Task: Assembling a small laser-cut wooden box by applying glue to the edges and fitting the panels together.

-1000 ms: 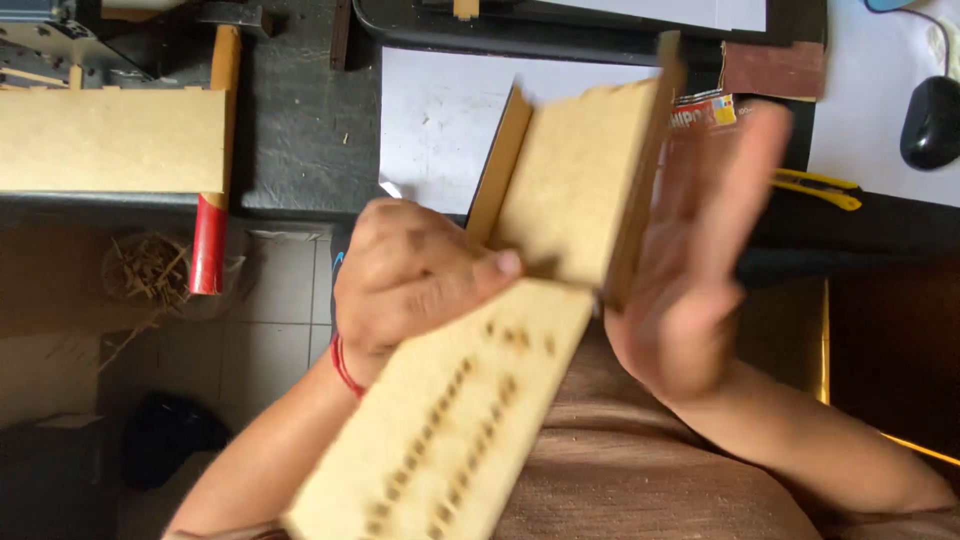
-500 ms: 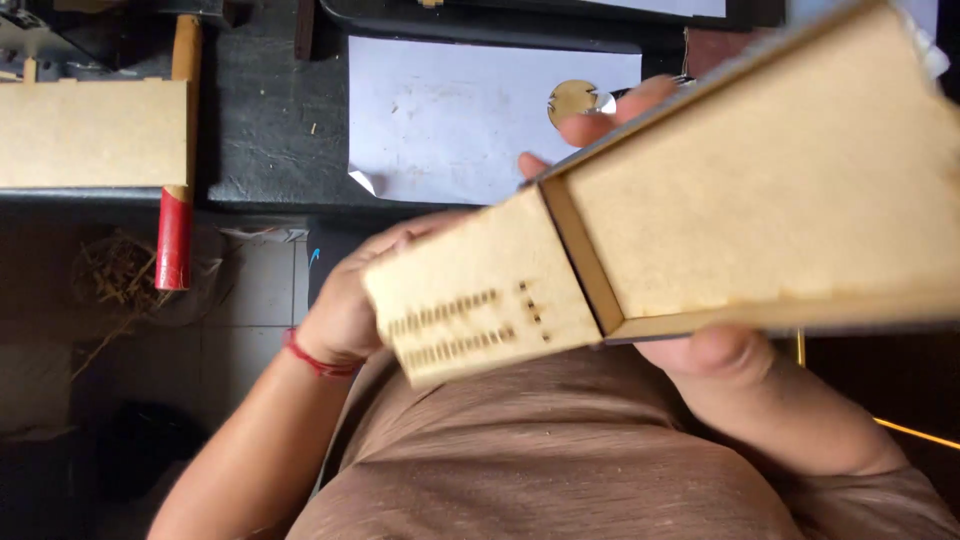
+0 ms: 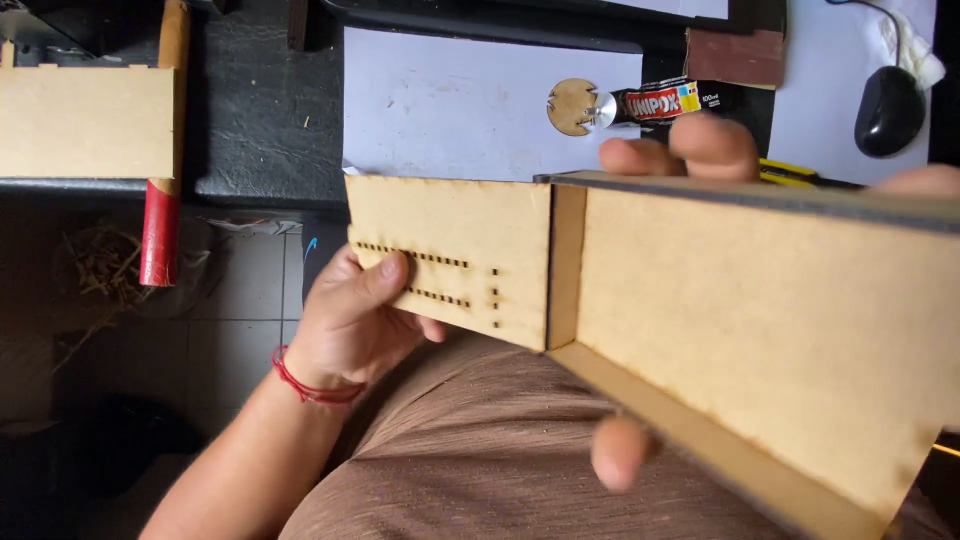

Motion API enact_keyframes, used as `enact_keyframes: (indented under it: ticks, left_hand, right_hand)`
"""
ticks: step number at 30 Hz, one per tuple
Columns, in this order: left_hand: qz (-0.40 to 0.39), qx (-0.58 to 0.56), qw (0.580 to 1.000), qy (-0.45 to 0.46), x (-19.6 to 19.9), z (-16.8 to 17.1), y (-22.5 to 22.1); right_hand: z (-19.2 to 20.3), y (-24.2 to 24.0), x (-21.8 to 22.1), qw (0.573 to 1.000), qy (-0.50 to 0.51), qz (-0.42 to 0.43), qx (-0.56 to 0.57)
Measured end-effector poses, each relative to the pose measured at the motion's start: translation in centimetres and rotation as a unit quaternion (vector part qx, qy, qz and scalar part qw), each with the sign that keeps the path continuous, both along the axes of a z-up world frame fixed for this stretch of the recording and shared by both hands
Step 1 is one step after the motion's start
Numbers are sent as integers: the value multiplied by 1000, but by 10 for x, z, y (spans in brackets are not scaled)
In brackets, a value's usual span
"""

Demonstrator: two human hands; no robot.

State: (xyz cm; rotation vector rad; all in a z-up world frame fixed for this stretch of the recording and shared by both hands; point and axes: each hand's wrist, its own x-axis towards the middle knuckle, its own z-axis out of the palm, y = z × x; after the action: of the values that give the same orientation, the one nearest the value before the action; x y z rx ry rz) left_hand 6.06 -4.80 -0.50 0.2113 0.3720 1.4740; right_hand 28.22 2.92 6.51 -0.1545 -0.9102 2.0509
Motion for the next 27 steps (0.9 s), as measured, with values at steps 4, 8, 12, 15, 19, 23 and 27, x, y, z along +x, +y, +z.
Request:
enact_keyframes:
  ticks: [4,8,12,15,19,23,27]
  left_hand:
    - [18,38,998,37,-27,-1,13]
    - [32,82,989,117,-51,-1,21]
    - [45,81,978,185,-75,-6,27]
    - [-16,68,968,241,-93,27,21]
    - [-19,73,950,303,-104,45,19]
    - [1,159,924,348,-91,65,34]
    - [86,189,939,275,-38,88,56]
  right_hand:
    - [3,-10,1,998,16,49,-43]
    - [-3,-15,5,990,31,105,-86]
    - [-7,-28,14,981,48,130,-138]
    - [-5,-23,14,972,65,163,-153]
    - [-22,-16,20,974,66,176,-129]
    - [-24,-9,1,949,40,278,-145]
    - [-19,-8,-7,943,10,303,-139]
